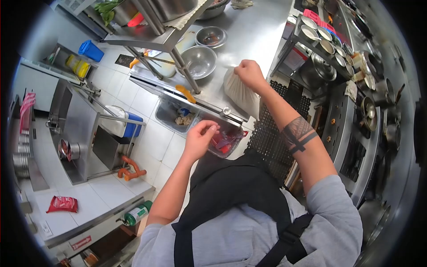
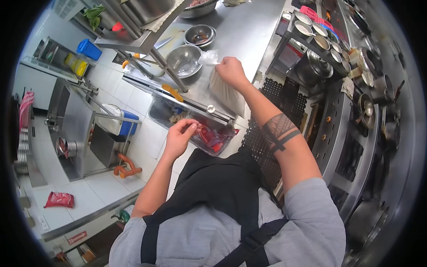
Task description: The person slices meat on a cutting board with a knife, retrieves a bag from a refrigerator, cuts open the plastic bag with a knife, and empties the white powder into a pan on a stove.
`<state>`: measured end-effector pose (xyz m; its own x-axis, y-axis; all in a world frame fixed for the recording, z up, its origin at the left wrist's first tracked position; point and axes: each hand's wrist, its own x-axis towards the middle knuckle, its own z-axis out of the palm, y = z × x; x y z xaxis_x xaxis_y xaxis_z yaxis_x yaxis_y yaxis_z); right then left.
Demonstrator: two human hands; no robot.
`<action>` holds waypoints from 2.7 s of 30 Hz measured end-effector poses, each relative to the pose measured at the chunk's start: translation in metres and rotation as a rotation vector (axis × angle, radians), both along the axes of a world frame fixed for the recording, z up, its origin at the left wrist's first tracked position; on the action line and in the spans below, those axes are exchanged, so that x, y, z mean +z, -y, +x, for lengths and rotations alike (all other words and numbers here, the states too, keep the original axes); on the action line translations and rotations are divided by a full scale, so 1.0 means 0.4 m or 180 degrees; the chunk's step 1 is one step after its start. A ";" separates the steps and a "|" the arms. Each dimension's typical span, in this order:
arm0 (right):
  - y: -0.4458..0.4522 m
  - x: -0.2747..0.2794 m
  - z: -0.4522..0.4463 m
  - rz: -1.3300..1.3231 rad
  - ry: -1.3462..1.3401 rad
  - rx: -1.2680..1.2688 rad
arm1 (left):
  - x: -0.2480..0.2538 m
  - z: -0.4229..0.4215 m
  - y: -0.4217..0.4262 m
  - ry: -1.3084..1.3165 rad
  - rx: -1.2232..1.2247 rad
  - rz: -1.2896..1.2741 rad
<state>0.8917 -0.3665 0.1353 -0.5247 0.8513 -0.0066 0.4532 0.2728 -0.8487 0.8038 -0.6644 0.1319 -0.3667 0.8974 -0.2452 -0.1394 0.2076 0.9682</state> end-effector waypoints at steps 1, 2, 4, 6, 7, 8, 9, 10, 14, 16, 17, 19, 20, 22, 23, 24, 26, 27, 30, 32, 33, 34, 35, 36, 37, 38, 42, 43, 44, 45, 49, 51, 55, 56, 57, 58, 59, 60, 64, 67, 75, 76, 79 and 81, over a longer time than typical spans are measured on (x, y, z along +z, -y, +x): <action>-0.001 0.004 0.004 0.0019 0.0006 0.0043 | -0.008 -0.001 0.019 0.0040 0.0125 -0.0055; 0.004 0.007 0.009 -0.0037 -0.0063 0.0138 | -0.016 -0.007 0.033 0.0082 0.0242 -0.0109; 0.029 -0.028 0.019 -0.0150 -0.0253 0.0323 | -0.029 -0.020 0.054 0.0122 0.0284 -0.0084; 0.057 -0.097 0.026 -0.0022 0.0051 0.0459 | -0.042 -0.029 0.070 0.0177 0.0295 -0.0082; 0.066 -0.129 0.030 0.0112 0.0332 0.0586 | -0.045 -0.038 0.067 0.0123 0.0274 -0.0118; 0.074 -0.159 0.040 0.0063 0.0416 0.0493 | -0.048 -0.051 0.061 0.0067 0.0243 -0.0150; 0.085 -0.155 0.050 0.0064 0.0443 0.0474 | -0.053 -0.063 0.053 0.0094 0.0223 -0.0147; 0.099 -0.140 0.062 0.0025 0.0502 0.0457 | -0.060 -0.073 0.040 0.0048 0.0197 -0.0049; 0.138 -0.109 0.132 0.0204 0.0576 0.0213 | -0.042 -0.118 -0.049 -0.0567 -0.0180 0.0036; 0.161 -0.104 0.167 0.0188 0.0534 0.0015 | -0.056 -0.142 -0.118 -0.1231 -0.0473 0.0210; 0.178 -0.090 0.181 0.0077 0.0549 -0.0090 | -0.083 -0.154 -0.159 -0.1489 -0.0534 0.0421; 0.214 -0.077 0.200 0.0003 0.0592 -0.0168 | -0.139 -0.177 -0.248 -0.2106 -0.0520 0.0989; 0.230 -0.080 0.211 -0.0094 0.0569 -0.0214 | -0.166 -0.190 -0.283 -0.2069 -0.0560 0.0975; 0.262 -0.066 0.226 -0.0361 0.0564 -0.0264 | -0.182 -0.210 -0.331 -0.3538 -0.0624 0.1034; 0.268 -0.069 0.234 -0.0388 0.0561 -0.0280 | -0.193 -0.218 -0.341 -0.3536 -0.0656 0.1021; 0.271 -0.077 0.244 -0.0421 0.0533 -0.0211 | -0.165 -0.224 -0.348 -0.3744 -0.0988 0.0488; 0.258 -0.088 0.251 -0.0477 0.0495 -0.0133 | -0.159 -0.236 -0.356 -0.3938 -0.1328 -0.0081; 0.252 -0.088 0.253 -0.0491 0.0452 -0.0084 | -0.163 -0.245 -0.351 -0.3764 -0.1219 -0.0203; 0.232 -0.095 0.227 -0.0395 0.0269 0.0070 | -0.158 -0.255 -0.354 -0.3479 -0.1060 -0.0267; 0.222 -0.097 0.195 -0.0386 0.0096 0.0262 | -0.153 -0.244 -0.350 -0.3342 -0.0995 -0.0229; 0.217 -0.093 0.176 -0.0421 0.0088 0.0279 | -0.146 -0.228 -0.346 -0.3531 -0.0905 0.0129; 0.210 -0.090 0.155 -0.0218 0.0005 0.0409 | -0.147 -0.217 -0.345 -0.3704 -0.0814 0.0489; 0.199 -0.092 0.135 -0.0008 -0.0077 0.0542 | -0.150 -0.211 -0.350 -0.3696 -0.0814 0.0450; 0.188 -0.101 0.118 0.0043 -0.0093 0.0623 | -0.155 -0.208 -0.355 -0.3866 -0.0789 0.0457; 0.176 -0.113 0.099 0.0020 -0.0085 0.0649 | -0.160 -0.209 -0.360 -0.4034 -0.0758 0.0467; 0.165 -0.127 0.081 0.0366 -0.0121 0.0760 | -0.165 -0.214 -0.366 -0.4017 -0.0746 0.0432; 0.141 -0.140 0.030 0.0669 -0.0165 0.0980 | -0.167 -0.226 -0.376 -0.3736 -0.0808 0.0647; 0.140 -0.130 0.022 0.0660 -0.0160 0.0983 | -0.157 -0.227 -0.379 -0.3501 -0.0785 0.0667; 0.138 -0.119 0.017 0.0210 -0.0089 0.0907 | -0.147 -0.230 -0.377 -0.3492 -0.0789 0.0660; 0.135 -0.101 0.012 -0.0239 -0.0016 0.0826 | -0.126 -0.233 -0.375 -0.3297 -0.0849 0.0660; 0.122 -0.088 0.017 -0.0615 -0.0213 0.0745 | -0.112 -0.232 -0.374 -0.2537 -0.0948 0.0609; 0.108 -0.121 0.021 -0.0082 -0.0090 0.1077 | -0.130 -0.226 -0.381 -0.2196 -0.0851 0.0530; 0.095 -0.169 0.014 0.0026 0.0251 0.1017 | -0.109 -0.181 -0.385 -0.3441 0.0587 0.0954; 0.099 -0.174 0.014 -0.0024 0.0256 0.0944 | -0.109 -0.187 -0.378 -0.3440 0.0591 0.0959; 0.102 -0.174 0.011 -0.0072 0.0261 0.0877 | -0.112 -0.200 -0.370 -0.3602 0.0207 0.1121; 0.104 -0.174 0.010 -0.0065 0.0261 0.0892 | -0.116 -0.208 -0.360 -0.3757 -0.0178 0.1274; 0.106 -0.172 0.012 -0.0055 0.0255 0.0881 | -0.121 -0.206 -0.350 -0.3763 -0.0154 0.1262; 0.108 -0.169 0.011 -0.0043 0.0244 0.0882 | -0.126 -0.201 -0.339 -0.3669 -0.0300 0.1206; 0.123 -0.127 0.033 0.0048 0.0102 0.0675 | -0.152 -0.240 -0.241 -0.3805 0.0439 0.0943; 0.155 -0.090 0.084 -0.0131 0.0197 0.0163 | -0.124 -0.302 -0.194 -0.3848 0.1569 0.0425; 0.340 0.020 0.121 -0.1840 -0.0090 0.0479 | 0.012 -0.356 -0.110 -0.2582 0.0750 0.0418; 0.365 0.037 0.118 -0.2125 -0.0206 0.0690 | 0.053 -0.337 -0.068 -0.2847 0.0713 0.0824; 0.448 0.097 0.097 -0.3214 -0.0570 0.1161 | 0.218 -0.231 0.066 -0.3897 -0.0296 0.1317; 0.498 0.147 0.078 -0.4248 -0.0977 0.0777 | 0.287 -0.161 0.091 -0.3814 -0.1144 0.1426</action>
<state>0.9231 -0.5656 0.1943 -0.7859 0.1804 -0.5914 0.2623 -0.7689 -0.5831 0.7392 -0.7008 0.2469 0.1258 0.9073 0.4012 0.8376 -0.3139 0.4472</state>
